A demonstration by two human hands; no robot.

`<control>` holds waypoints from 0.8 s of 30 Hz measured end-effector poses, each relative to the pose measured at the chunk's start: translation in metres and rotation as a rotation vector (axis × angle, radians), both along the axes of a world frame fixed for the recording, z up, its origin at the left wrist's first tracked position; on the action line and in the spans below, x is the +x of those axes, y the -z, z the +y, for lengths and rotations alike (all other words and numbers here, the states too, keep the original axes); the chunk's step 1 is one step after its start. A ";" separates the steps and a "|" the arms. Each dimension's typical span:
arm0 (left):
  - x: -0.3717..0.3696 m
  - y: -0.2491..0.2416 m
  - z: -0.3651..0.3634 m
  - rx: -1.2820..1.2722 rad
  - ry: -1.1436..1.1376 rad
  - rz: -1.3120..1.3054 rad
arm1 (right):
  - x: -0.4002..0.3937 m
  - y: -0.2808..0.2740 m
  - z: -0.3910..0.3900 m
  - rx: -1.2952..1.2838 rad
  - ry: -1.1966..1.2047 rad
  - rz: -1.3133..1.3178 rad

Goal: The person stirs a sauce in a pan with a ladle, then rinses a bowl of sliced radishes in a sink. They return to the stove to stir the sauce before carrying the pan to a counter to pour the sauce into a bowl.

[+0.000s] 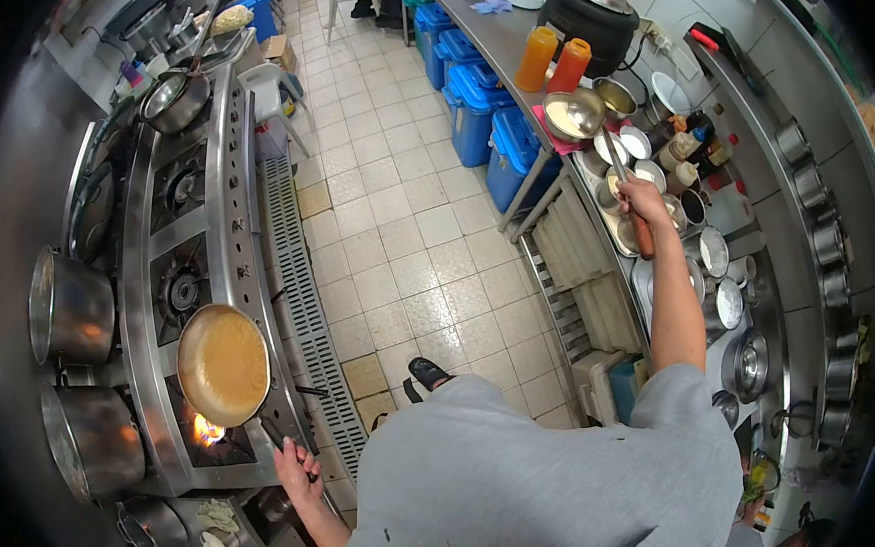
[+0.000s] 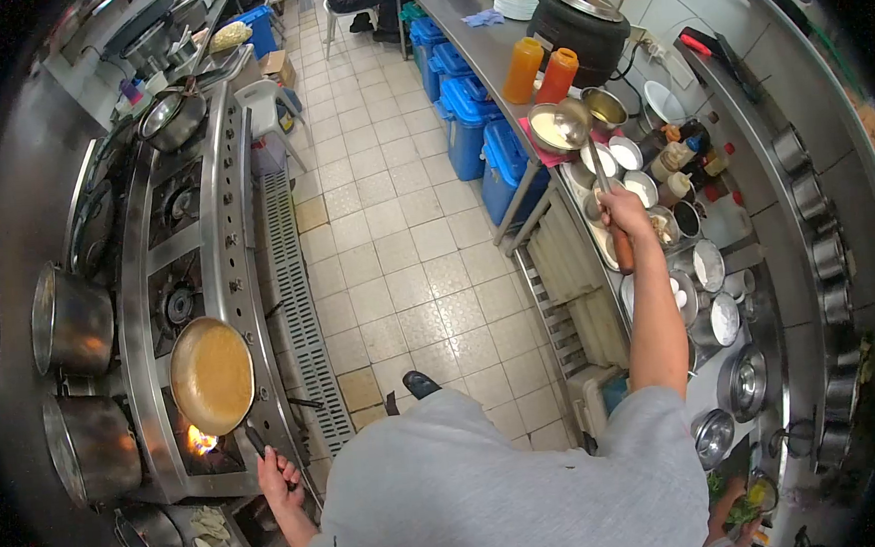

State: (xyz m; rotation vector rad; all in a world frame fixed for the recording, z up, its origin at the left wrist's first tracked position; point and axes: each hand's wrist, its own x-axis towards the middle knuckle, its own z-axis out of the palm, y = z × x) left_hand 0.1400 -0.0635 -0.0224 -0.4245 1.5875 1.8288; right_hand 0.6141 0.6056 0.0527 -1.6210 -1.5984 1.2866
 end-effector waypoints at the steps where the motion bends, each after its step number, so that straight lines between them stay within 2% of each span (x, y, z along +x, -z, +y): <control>1: 0.002 -0.003 0.006 0.001 0.023 -0.017 | 0.001 -0.002 -0.003 -0.125 0.043 0.210; 2: 0.003 -0.003 0.010 0.006 0.053 -0.034 | 0.001 -0.003 -0.006 -0.129 0.034 0.211; 4: 0.008 -0.004 0.023 0.001 0.074 -0.023 | 0.003 0.000 -0.008 -0.303 0.148 0.611; 8: 0.014 -0.016 0.047 0.029 0.159 -0.025 | 0.002 0.005 -0.007 -0.358 0.182 0.746; 10: 0.016 -0.013 0.053 0.066 0.190 -0.039 | 0.006 0.015 0.000 -0.194 0.052 0.339; 11: 0.016 -0.008 0.057 0.065 0.188 -0.037 | 0.010 0.018 0.004 -0.196 0.050 0.341; 13: 0.015 -0.001 0.056 0.052 0.235 -0.050 | 0.004 0.029 0.016 0.122 -0.078 -0.236; 15: 0.019 -0.017 0.064 0.097 0.243 -0.047 | 0.000 0.040 0.024 0.405 -0.191 -0.365; 16: 0.022 -0.026 0.069 0.037 0.237 -0.032 | 0.032 0.094 0.071 0.553 -0.226 -0.479; 17: 0.022 -0.031 0.077 -0.014 0.245 -0.025 | 0.011 0.054 0.043 0.379 -0.284 -0.393; 18: 0.022 -0.030 0.077 -0.016 0.267 -0.009 | 0.021 0.067 0.054 0.468 -0.320 -0.402; 19: 0.021 -0.027 0.075 -0.014 0.303 0.005 | 0.023 0.060 0.053 0.542 -0.356 -0.583; 20: 0.020 -0.024 0.074 -0.021 0.274 0.006 | 0.030 0.068 0.062 0.521 -0.348 -0.597; 22: 0.017 -0.019 0.074 -0.058 0.355 0.070 | 0.030 0.058 0.054 0.441 -0.375 -0.471; 24: 0.018 -0.019 0.076 -0.079 0.343 0.088 | 0.030 0.050 0.046 0.357 -0.361 -0.436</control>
